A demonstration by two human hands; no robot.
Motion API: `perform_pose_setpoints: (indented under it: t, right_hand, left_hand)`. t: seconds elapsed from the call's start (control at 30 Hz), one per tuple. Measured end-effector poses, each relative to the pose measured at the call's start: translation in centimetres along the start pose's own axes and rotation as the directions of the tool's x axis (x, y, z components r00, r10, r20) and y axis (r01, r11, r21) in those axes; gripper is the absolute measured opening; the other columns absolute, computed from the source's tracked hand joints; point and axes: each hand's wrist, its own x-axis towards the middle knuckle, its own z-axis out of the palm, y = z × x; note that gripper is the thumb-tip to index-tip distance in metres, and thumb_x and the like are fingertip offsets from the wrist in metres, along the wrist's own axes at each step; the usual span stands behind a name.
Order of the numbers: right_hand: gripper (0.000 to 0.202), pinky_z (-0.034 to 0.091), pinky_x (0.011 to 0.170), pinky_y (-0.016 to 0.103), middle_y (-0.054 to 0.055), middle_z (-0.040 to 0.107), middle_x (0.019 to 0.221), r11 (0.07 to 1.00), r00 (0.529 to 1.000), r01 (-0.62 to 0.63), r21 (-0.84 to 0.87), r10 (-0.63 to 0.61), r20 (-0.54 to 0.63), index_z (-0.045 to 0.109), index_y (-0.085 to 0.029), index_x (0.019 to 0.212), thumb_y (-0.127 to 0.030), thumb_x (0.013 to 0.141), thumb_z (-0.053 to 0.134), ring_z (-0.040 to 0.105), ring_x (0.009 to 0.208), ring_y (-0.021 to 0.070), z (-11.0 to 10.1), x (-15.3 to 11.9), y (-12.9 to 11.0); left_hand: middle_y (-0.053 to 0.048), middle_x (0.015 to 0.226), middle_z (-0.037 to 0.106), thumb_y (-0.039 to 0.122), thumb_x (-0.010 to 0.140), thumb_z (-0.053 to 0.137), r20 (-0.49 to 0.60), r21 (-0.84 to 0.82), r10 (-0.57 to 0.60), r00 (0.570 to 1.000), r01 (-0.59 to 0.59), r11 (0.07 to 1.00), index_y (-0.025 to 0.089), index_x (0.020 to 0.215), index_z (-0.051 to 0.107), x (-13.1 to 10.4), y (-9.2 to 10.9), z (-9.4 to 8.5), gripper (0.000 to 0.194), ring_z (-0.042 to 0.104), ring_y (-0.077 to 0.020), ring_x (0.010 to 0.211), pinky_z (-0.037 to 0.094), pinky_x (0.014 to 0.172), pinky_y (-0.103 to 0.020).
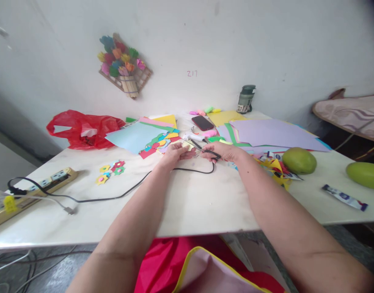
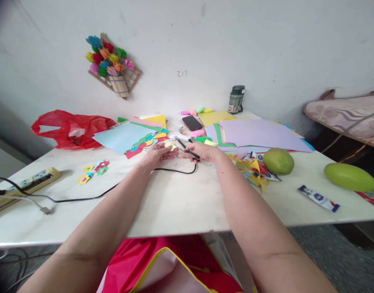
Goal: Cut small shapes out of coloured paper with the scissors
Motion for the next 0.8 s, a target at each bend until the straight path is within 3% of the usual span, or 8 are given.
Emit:
perform_pose_setpoints:
  t: [0.3,0.57,0.8]
  right_hand:
    - [0.041,0.026,0.039,0.019,-0.002,0.056,0.056,1.0,1.0,0.0,-0.011,0.0,0.0,0.063,-0.016,0.076,-0.049,0.064,0.084,0.045,0.044,0.0059,0.2,-0.8,-1.1]
    - [0.038,0.028,0.039,0.02,-0.001,0.059,0.059,1.0,1.0,0.021,0.002,-0.021,0.009,0.064,-0.017,0.079,-0.048,0.069,0.082,0.048,0.045,0.0068,0.1,0.0,-0.1]
    - [0.037,0.023,0.038,0.018,-0.003,0.057,0.057,1.0,1.0,-0.007,-0.008,0.007,-0.008,0.064,-0.016,0.077,-0.046,0.068,0.084,0.046,0.043,0.0048,0.2,-1.0,-1.4]
  left_hand:
    - [-0.009,0.088,0.077,0.03,0.075,0.08,-0.025,-0.016,-0.009,1.0,0.008,1.0,0.013,0.086,0.066,-0.1,0.0,0.1,0.024,0.074,-0.0182,0.075,0.058,0.071,-0.028]
    - [-0.009,0.085,0.077,0.03,0.075,0.081,-0.034,-0.013,-0.005,0.999,0.005,1.0,0.013,0.086,0.066,-0.1,0.1,0.2,0.026,0.074,-0.0186,0.076,0.058,0.07,-0.026]
    - [-0.009,0.087,0.077,0.031,0.073,0.082,-0.036,-0.016,0.002,0.999,-0.002,1.0,0.013,0.087,0.066,-0.1,0.1,0.2,0.027,0.074,-0.0194,0.079,0.058,0.071,-0.027]
